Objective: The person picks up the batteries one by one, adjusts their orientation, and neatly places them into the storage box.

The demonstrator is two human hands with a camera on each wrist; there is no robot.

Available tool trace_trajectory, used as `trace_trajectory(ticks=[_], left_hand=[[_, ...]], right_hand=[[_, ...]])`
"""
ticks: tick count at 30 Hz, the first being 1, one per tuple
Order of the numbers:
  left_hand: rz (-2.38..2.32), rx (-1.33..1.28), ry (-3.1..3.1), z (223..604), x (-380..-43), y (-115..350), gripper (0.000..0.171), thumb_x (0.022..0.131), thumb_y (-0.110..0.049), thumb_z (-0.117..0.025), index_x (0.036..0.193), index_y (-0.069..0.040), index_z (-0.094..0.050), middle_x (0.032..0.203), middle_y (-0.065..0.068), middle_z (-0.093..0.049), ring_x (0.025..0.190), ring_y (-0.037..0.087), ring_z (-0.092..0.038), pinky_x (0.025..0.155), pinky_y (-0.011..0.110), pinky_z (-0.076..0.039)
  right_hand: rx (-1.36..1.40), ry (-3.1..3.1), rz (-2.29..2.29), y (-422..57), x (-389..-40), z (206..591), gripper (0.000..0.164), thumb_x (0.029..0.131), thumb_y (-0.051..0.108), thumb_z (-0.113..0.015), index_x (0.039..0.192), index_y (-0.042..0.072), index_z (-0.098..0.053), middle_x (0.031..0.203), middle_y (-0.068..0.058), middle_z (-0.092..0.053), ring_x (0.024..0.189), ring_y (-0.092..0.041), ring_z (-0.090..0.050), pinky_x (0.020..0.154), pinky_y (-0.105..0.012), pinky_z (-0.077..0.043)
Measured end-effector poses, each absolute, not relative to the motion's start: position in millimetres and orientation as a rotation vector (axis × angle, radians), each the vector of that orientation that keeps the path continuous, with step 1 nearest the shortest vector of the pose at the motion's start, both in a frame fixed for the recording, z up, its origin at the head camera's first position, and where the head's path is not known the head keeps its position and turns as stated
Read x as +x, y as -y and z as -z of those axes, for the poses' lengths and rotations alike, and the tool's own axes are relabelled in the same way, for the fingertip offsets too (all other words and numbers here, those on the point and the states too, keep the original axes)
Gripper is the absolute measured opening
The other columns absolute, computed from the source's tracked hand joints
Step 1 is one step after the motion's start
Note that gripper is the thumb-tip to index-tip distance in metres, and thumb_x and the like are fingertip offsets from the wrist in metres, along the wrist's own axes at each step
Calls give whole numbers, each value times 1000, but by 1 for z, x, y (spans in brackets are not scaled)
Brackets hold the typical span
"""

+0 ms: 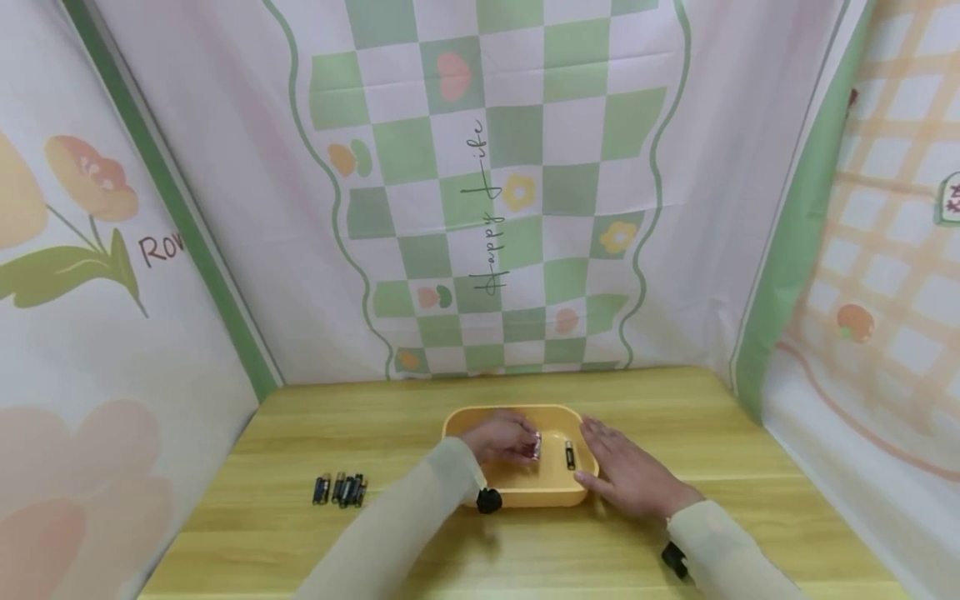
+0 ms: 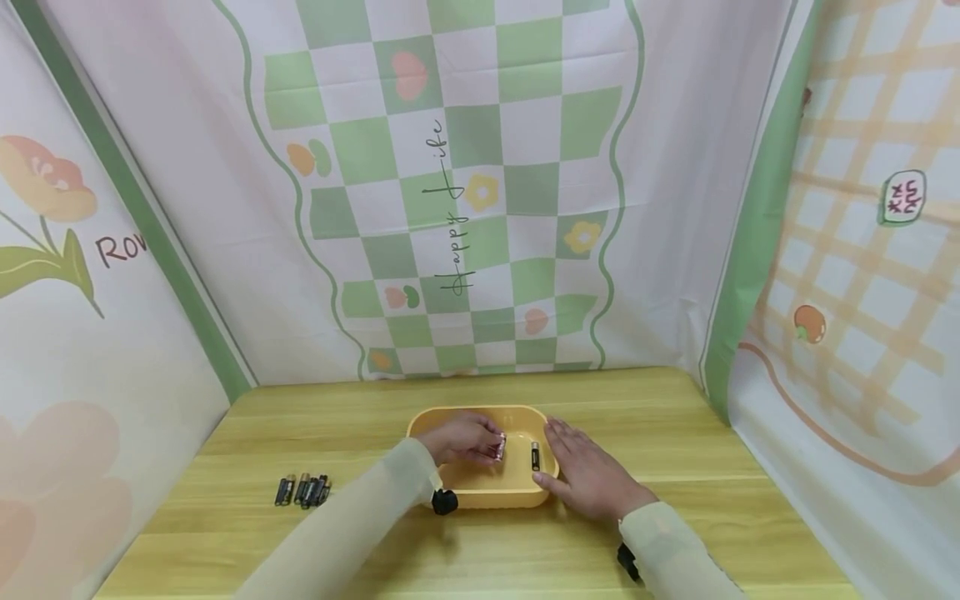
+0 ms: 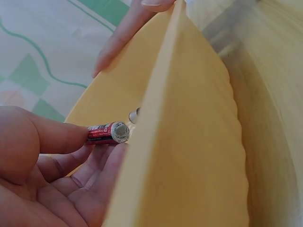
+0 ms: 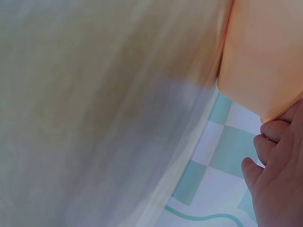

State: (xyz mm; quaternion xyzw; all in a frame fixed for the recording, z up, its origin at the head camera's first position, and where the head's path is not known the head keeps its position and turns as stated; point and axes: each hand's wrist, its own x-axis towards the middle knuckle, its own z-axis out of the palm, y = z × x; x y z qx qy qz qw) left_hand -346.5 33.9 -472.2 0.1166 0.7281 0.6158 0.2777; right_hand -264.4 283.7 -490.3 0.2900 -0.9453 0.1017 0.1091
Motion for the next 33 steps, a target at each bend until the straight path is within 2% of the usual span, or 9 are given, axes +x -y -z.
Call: trace_trajectory(ticks=[3, 15, 27, 33], left_hand=[[-1631, 323, -1989, 473, -345, -38, 6, 93, 4, -58, 93, 5, -63, 81, 15, -68, 67, 21, -66, 64, 34, -60], [-1647, 288, -1978, 481, -342, -51, 4, 90, 6, -59, 90, 7, -63, 78, 18, -67, 61, 22, -64, 60, 36, -60], [-1646, 252, -1994, 486, -340, -64, 5, 90, 6, -58, 88, 8, -61, 75, 15, -66, 61, 21, -62, 61, 35, -60], [-1637, 246, -2014, 486, -340, -67, 5, 89, 5, -59, 89, 9, -63, 78, 19, -67, 61, 22, -63, 60, 34, -60]], right_hand=[[841, 2785, -301, -283, -262, 489, 81, 99, 55, -42, 150, -5, -22, 157, -17, -18, 142, -34, -23, 115, -47, -22], [844, 2775, -301, -282, -262, 490, 80, 100, 54, -43, 150, -6, -23, 157, -17, -18, 142, -35, -24, 114, -50, -23], [857, 2775, -314, -281, -263, 491, 80, 100, 54, -42, 150, -5, -22, 157, -17, -18, 142, -34, -23, 115, -48, -23], [846, 2774, -295, -282, -263, 491, 81, 100, 55, -41, 151, -5, -22, 157, -17, -17, 142, -34, -24, 115, -50, -24]])
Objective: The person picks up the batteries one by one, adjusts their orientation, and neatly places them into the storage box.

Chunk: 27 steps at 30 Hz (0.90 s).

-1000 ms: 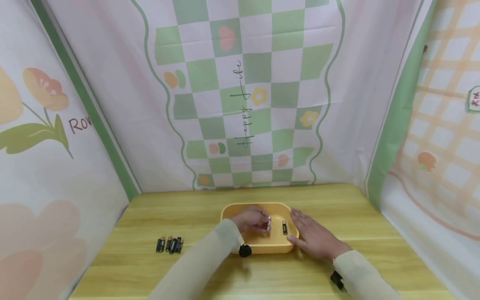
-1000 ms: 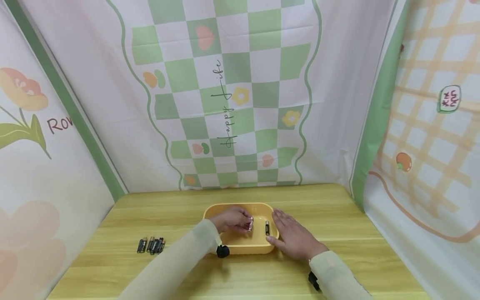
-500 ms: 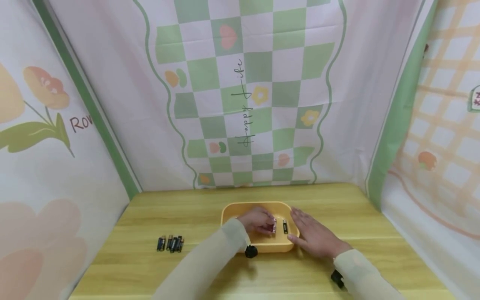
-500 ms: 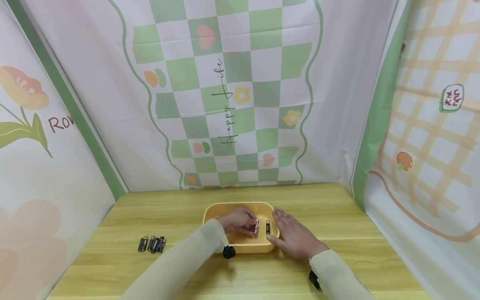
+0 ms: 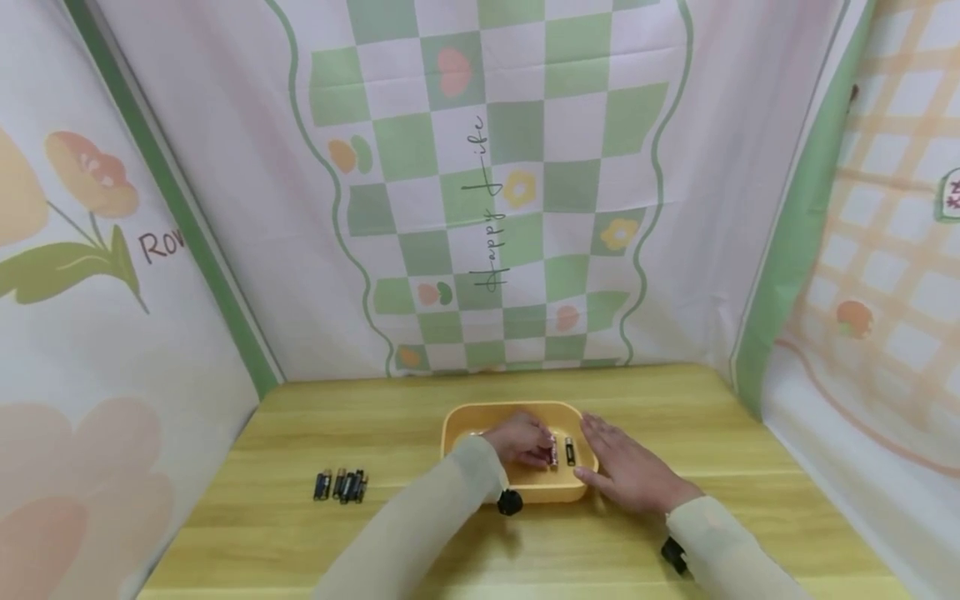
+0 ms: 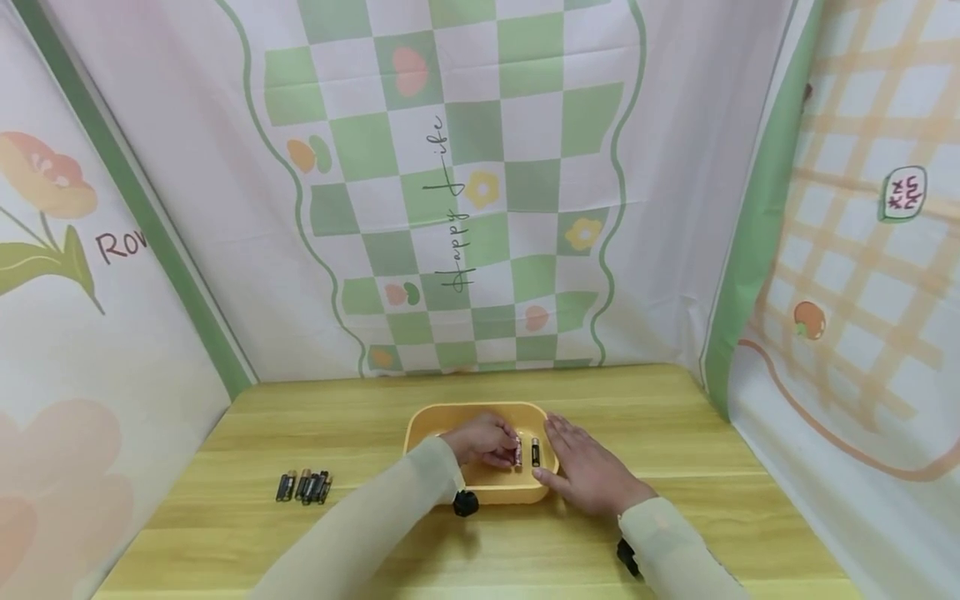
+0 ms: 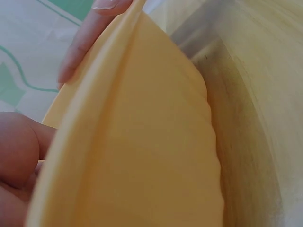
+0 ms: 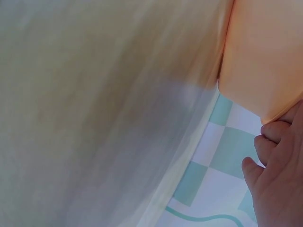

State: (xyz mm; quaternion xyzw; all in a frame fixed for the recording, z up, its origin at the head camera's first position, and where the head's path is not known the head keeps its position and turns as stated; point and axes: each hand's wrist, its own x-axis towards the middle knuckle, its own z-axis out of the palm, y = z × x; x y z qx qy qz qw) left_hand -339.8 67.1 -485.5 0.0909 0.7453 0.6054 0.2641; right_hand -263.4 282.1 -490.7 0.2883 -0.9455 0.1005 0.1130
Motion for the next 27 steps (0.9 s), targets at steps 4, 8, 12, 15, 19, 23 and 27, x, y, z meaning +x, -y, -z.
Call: trace_trajectory(ticks=[4, 8, 12, 15, 19, 23, 27], left_hand=[[-1643, 214, -2031, 486, -340, -72, 6, 87, 5, -59, 88, 10, -63, 78, 20, -67, 60, 22, -62, 59, 33, -60], [-1646, 176, -2043, 487, -340, -77, 4, 86, 5, -60, 85, 8, -63, 75, 19, -67, 58, 21, -61, 57, 33, -60], [-1639, 157, -2059, 488, -340, -83, 5, 85, 5, -60, 82, 7, -63, 74, 18, -67, 57, 21, -61, 55, 31, -59], [-1621, 137, -2079, 490, -340, -87, 5, 84, 6, -60, 79, 5, -63, 71, 15, -66, 54, 19, -60, 52, 29, -58], [-1606, 111, -2097, 490, -339, -90, 7, 82, 8, -59, 78, 5, -62, 68, 13, -65, 52, 17, -57, 49, 26, -56], [-1598, 118, -2108, 488, -337, -91, 6, 81, 9, -58, 78, 6, -63, 70, 15, -66, 52, 18, -57, 49, 26, -56], [-1593, 134, -2103, 490, -339, -92, 6, 80, 9, -59, 77, 7, -64, 70, 16, -67, 52, 18, -58, 49, 26, -56]], right_hand=[[851, 2777, -293, -283, -264, 491, 81, 100, 55, -41, 151, -5, -22, 157, -17, -17, 142, -34, -24, 115, -49, -23], [859, 2786, -324, -283, -264, 490, 81, 100, 54, -42, 151, -5, -22, 157, -18, -19, 142, -34, -23, 115, -48, -23], [863, 2779, -317, -283, -265, 490, 80, 100, 54, -42, 150, -5, -23, 156, -19, -20, 142, -34, -24, 114, -49, -24], [863, 2768, -306, -283, -266, 492, 80, 100, 54, -43, 150, -6, -24, 156, -20, -21, 141, -35, -25, 114, -50, -25], [852, 2771, -315, -283, -266, 493, 81, 99, 55, -43, 150, -5, -23, 156, -18, -20, 142, -34, -25, 114, -49, -25], [841, 2770, -321, -283, -266, 493, 81, 99, 55, -44, 150, -5, -24, 157, -18, -20, 142, -34, -25, 114, -49, -24], [846, 2778, -327, -282, -265, 491, 80, 100, 54, -44, 150, -6, -24, 156, -19, -20, 142, -34, -24, 115, -49, -24]])
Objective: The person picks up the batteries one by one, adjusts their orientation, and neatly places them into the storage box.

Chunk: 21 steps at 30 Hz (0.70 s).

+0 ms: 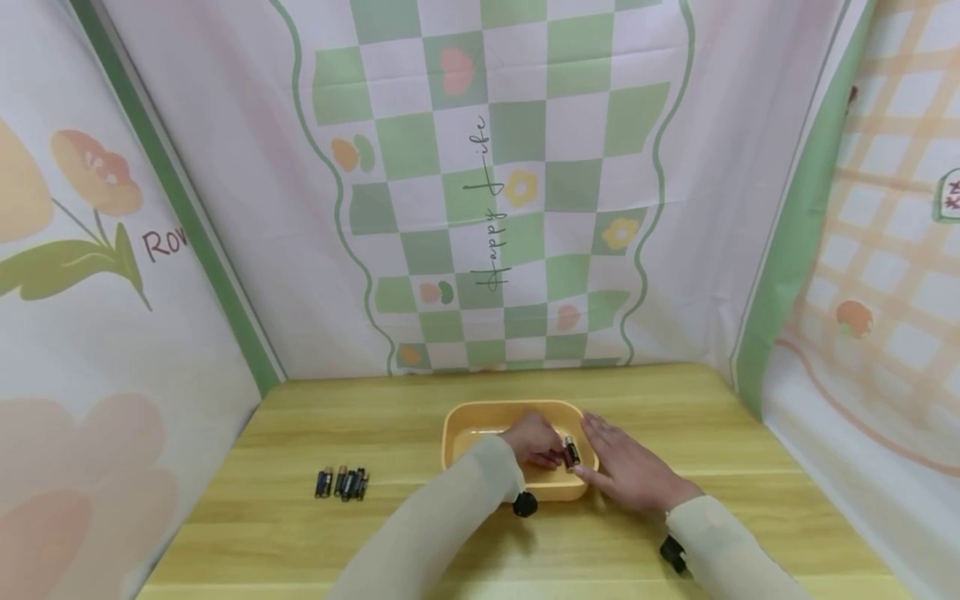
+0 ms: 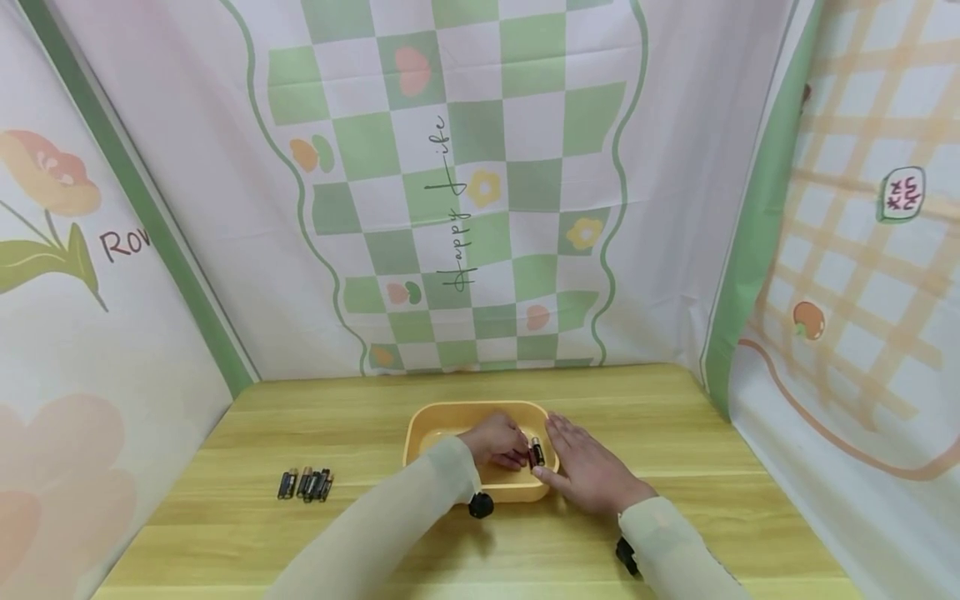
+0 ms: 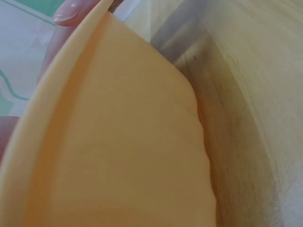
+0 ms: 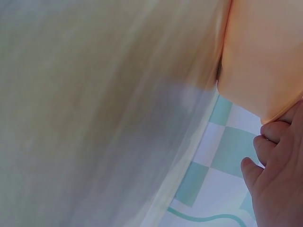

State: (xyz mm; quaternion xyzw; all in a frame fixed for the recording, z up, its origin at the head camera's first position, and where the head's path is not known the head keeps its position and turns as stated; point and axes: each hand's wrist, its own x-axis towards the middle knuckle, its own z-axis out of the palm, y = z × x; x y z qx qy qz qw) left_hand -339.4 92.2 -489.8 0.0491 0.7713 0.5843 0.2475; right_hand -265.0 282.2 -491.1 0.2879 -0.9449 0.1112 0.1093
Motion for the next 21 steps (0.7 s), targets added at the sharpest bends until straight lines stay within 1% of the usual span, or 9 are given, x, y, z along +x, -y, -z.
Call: trace_trajectory(ticks=[4, 9, 11, 16, 19, 21], left_hand=[[-1588, 153, -2103, 491, -341, -92, 6, 80, 8, -60, 77, 7, -65, 70, 16, -68, 52, 17, -59, 49, 25, -56], [-1589, 156, -2098, 487, -340, -91, 6, 80, 7, -61, 79, 7, -67, 72, 16, -69, 54, 18, -60, 51, 26, -56], [-1586, 157, -2103, 487, -341, -91, 6, 81, 7, -61, 79, 7, -67, 72, 16, -68, 54, 18, -59, 50, 26, -56], [-1592, 138, -2126, 486, -339, -89, 5, 78, 9, -62, 79, 8, -66, 70, 17, -67, 52, 19, -59, 48, 26, -56], [-1614, 147, -2131, 485, -338, -86, 4, 78, 9, -62, 78, 6, -65, 73, 18, -67, 54, 20, -60, 50, 29, -57], [-1627, 169, -2134, 483, -337, -84, 4, 79, 8, -61, 79, 5, -63, 76, 19, -66, 57, 22, -61, 54, 31, -59]], right_hand=[[852, 2792, -317, -281, -264, 487, 81, 100, 54, -43, 150, -6, -23, 156, -19, -19, 142, -35, -24, 115, -48, -23], [857, 2779, -307, -281, -265, 485, 79, 100, 51, -46, 149, -7, -23, 156, -20, -19, 141, -37, -25, 114, -50, -24], [855, 2776, -312, -280, -265, 485, 79, 100, 50, -47, 149, -7, -23, 156, -20, -19, 141, -37, -25, 114, -51, -24], [852, 2785, -314, -280, -265, 487, 80, 100, 52, -45, 149, -6, -24, 156, -19, -19, 141, -36, -24, 114, -50, -24], [849, 2787, -318, -281, -264, 488, 80, 100, 53, -45, 149, -6, -24, 156, -19, -20, 141, -36, -25, 114, -50, -24], [848, 2781, -317, -281, -264, 489, 80, 100, 53, -44, 149, -6, -25, 156, -20, -21, 141, -36, -25, 114, -50, -24]])
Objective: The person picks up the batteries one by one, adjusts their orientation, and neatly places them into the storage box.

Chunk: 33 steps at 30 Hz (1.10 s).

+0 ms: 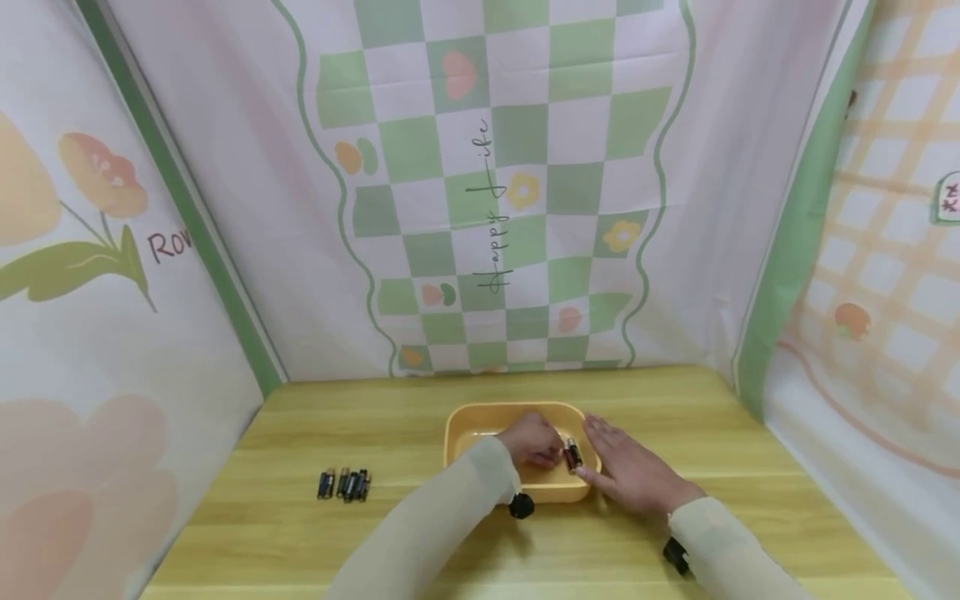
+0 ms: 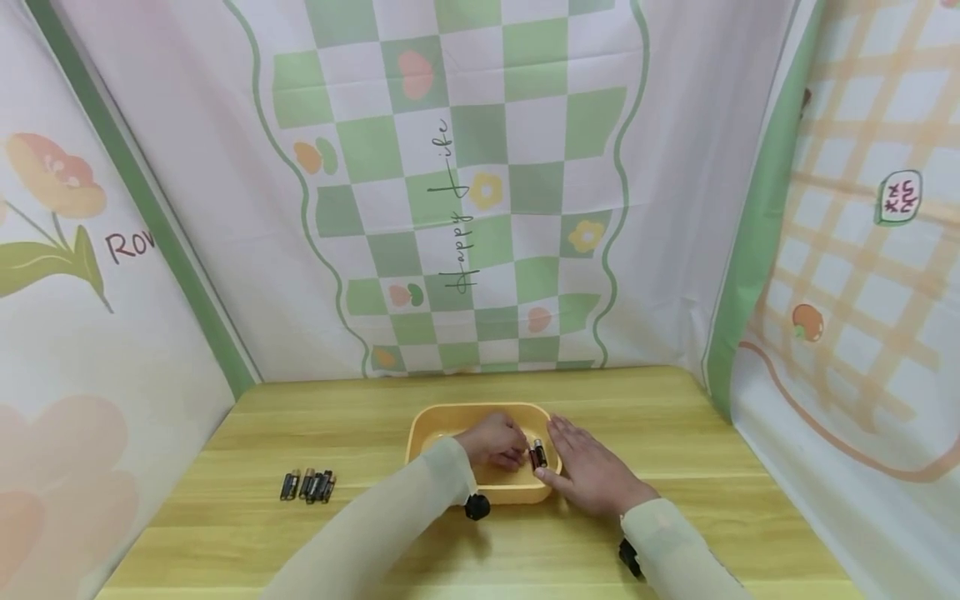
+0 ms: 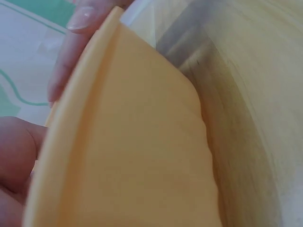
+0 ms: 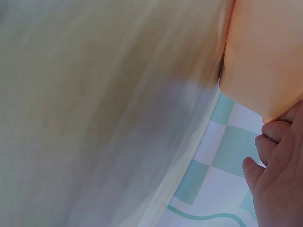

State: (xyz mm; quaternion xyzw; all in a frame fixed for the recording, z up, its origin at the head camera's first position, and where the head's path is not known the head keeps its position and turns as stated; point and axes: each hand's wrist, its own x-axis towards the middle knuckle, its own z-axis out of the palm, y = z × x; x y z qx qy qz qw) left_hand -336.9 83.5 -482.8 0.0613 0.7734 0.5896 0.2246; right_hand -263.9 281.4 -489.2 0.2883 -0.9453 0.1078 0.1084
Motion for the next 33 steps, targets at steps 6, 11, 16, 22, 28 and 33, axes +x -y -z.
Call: trace_trajectory(ticks=[6, 11, 16, 22, 28, 33], left_hand=[[-1667, 168, -2111, 482, -337, -73, 4, 83, 7, -63, 83, 3, -61, 77, 19, -64, 60, 24, -62, 57, 34, -60], [-1689, 178, -2082, 481, -337, -62, 4, 85, 3, -64, 86, 2, -60, 80, 21, -64, 60, 23, -62, 57, 35, -60], [-1688, 234, -2055, 477, -336, -47, 7, 89, -2, -63, 91, 4, -60, 84, 20, -64, 65, 25, -63, 61, 36, -60], [-1676, 295, -2054, 466, -335, -24, 16, 91, -8, -62, 101, 5, -61, 88, 19, -63, 76, 30, -66, 69, 40, -60], [-1682, 302, -2060, 457, -333, -6, 27, 91, -9, -62, 110, 12, -61, 88, 19, -62, 84, 36, -67, 71, 43, -60], [-1693, 272, -2049, 453, -333, 4, 22, 92, -7, -62, 106, 9, -62, 89, 19, -62, 85, 38, -67, 73, 45, -60]], right_hand=[[857, 2759, -312, -284, -265, 491, 78, 100, 49, -48, 149, -7, -26, 155, -21, -23, 140, -37, -26, 114, -51, -25], [855, 2758, -306, -285, -264, 491, 78, 100, 48, -49, 149, -8, -25, 155, -21, -21, 140, -38, -26, 114, -51, -25], [855, 2754, -300, -285, -264, 490, 78, 100, 48, -48, 149, -8, -25, 156, -21, -21, 140, -38, -27, 114, -51, -25], [860, 2760, -307, -284, -264, 490, 78, 100, 49, -47, 149, -7, -24, 156, -20, -19, 141, -36, -25, 114, -50, -24], [855, 2773, -306, -283, -263, 491, 80, 100, 52, -44, 150, -6, -22, 157, -18, -18, 142, -35, -24, 114, -50, -23], [849, 2769, -295, -283, -263, 492, 79, 100, 50, -46, 150, -6, -23, 157, -19, -18, 142, -36, -24, 114, -51, -23]])
